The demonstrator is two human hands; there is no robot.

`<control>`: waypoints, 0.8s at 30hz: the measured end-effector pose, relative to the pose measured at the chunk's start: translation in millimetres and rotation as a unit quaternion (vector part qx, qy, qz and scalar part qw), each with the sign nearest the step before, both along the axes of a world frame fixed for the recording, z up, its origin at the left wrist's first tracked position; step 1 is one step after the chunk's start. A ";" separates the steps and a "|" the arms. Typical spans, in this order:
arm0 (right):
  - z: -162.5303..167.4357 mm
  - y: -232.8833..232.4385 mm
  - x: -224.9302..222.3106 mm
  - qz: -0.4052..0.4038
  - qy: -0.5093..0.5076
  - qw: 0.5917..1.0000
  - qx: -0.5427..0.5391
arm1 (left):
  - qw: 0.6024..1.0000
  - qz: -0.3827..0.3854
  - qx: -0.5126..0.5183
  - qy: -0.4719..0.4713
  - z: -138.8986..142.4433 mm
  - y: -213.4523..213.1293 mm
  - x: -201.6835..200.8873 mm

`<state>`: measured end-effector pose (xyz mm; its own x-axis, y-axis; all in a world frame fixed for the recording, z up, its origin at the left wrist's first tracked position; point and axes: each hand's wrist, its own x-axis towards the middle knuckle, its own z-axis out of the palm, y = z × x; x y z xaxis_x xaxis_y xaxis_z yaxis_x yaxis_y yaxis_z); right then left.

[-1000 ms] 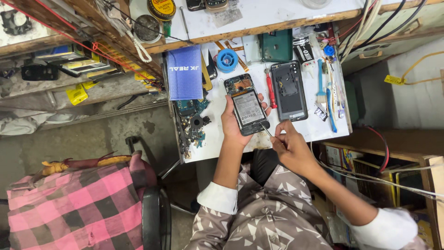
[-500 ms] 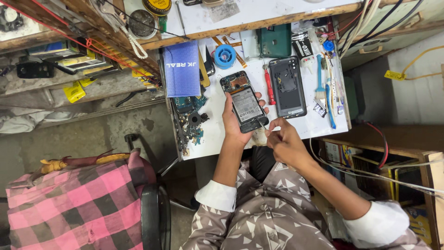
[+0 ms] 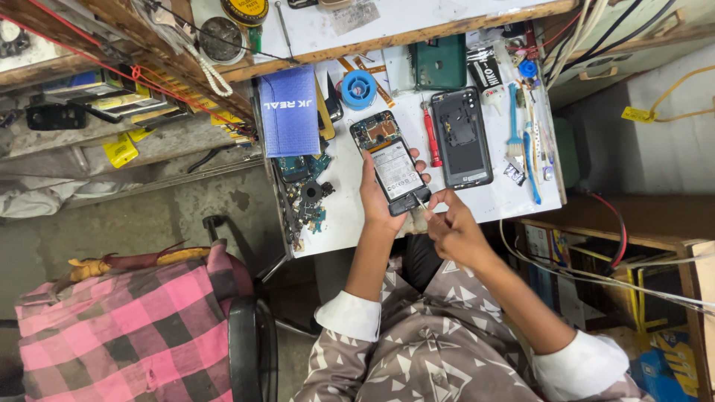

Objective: The person holds a disassembled smartphone in one hand and works on its internal components with a small metal tool, prying and scraping around the battery and frame. They briefly reach up to a shelf, then apply liquid from a plastic bottle onto the phone and continue working the tool around its edges.

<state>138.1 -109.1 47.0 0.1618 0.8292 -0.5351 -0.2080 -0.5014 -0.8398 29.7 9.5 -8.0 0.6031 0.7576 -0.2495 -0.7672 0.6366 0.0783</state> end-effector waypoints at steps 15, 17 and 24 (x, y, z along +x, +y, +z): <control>47.3 39.2 46.1 -0.056 0.290 0.940 -0.169 | 0.995 0.024 0.083 0.050 -3.8 -2.6 3.2; 46.1 37.2 43.9 -0.030 0.231 0.961 -0.149 | 0.996 0.023 0.078 0.023 -8.3 -1.5 3.1; 38.9 4.0 15.8 0.032 -0.130 0.991 -0.032 | 0.998 0.014 0.065 -0.023 -14.5 -3.6 0.3</control>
<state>153.9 -105.0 85.9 0.2490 0.8076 -0.5345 0.0441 -0.5608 -0.8268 30.0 5.9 -22.5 0.5898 0.7986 -0.1203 -0.7894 0.6015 0.1230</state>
